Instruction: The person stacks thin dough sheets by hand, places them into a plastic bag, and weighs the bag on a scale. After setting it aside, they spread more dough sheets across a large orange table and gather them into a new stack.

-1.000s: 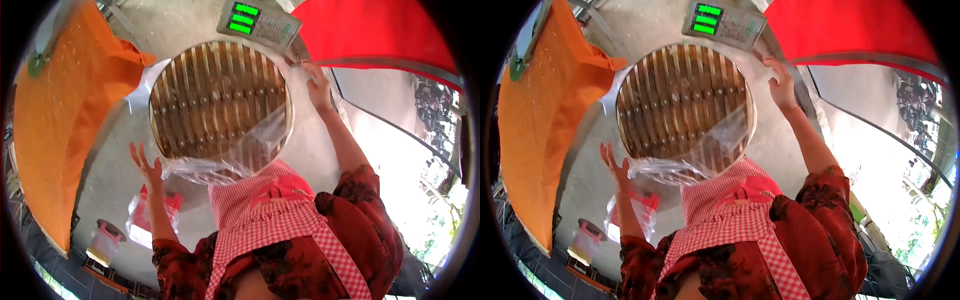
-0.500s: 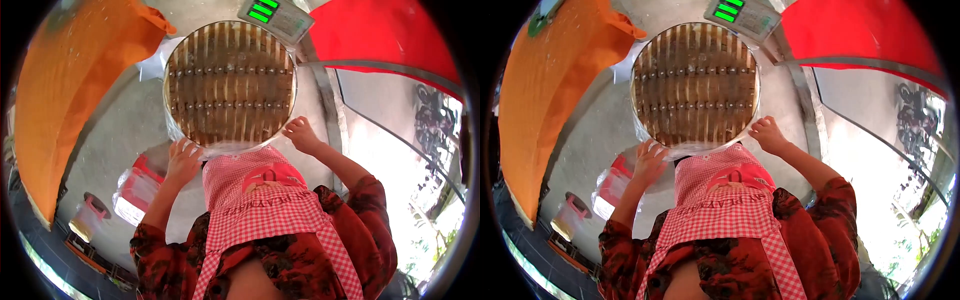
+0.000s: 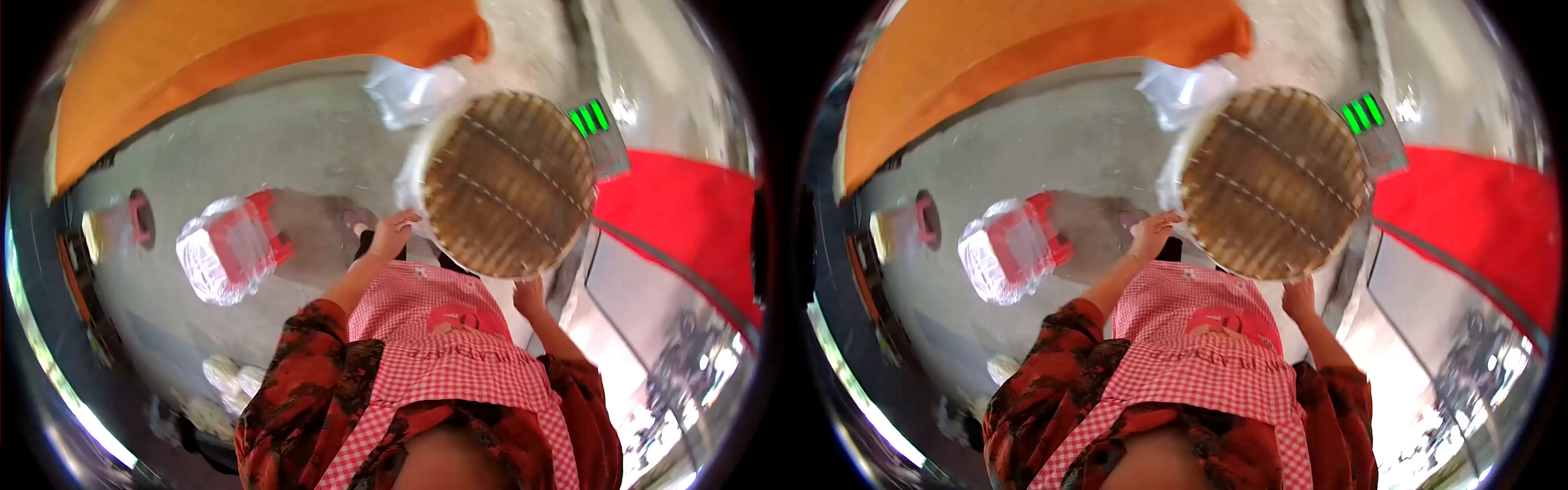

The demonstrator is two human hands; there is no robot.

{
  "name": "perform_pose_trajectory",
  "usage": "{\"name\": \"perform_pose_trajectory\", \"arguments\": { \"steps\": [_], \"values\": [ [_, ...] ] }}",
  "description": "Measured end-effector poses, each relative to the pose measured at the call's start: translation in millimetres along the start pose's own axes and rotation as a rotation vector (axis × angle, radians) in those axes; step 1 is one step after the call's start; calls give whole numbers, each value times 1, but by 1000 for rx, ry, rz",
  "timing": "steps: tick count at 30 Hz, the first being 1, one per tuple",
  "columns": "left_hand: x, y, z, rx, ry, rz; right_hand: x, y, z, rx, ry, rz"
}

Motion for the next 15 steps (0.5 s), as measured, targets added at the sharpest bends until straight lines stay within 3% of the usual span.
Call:
{"name": "perform_pose_trajectory", "arguments": {
  "steps": [1, 3, 5, 8, 12, 15],
  "values": [
    [-17, 3, 7, 142, 79, 366, -9, 6, 9, 90, 38, 53],
    [-35, 25, 32, 280, 170, 346, -32, 12, 32, -4, -34, 90],
    [-51, 56, 79, 230, 180, 452, -60, 9, 57, -133, -50, 87],
    [-116, 103, 172, 226, 399, 82, -118, 24, 44, -354, -92, -43],
    [-158, 163, 299, 610, 689, 207, -187, 60, -34, -471, -130, -193],
    [-180, 212, 360, 632, 811, 210, -230, 101, -118, -469, -96, -267]
  ]
}}
Point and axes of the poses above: each hand's wrist, its own z-axis away from the middle knuckle, its own y-axis out of the back of the hand, x = y × z, the point moved 2 cm from there along -z, towards the middle knuckle, and after that the axes turned 11 degrees about -x, right-handed, at the moved point
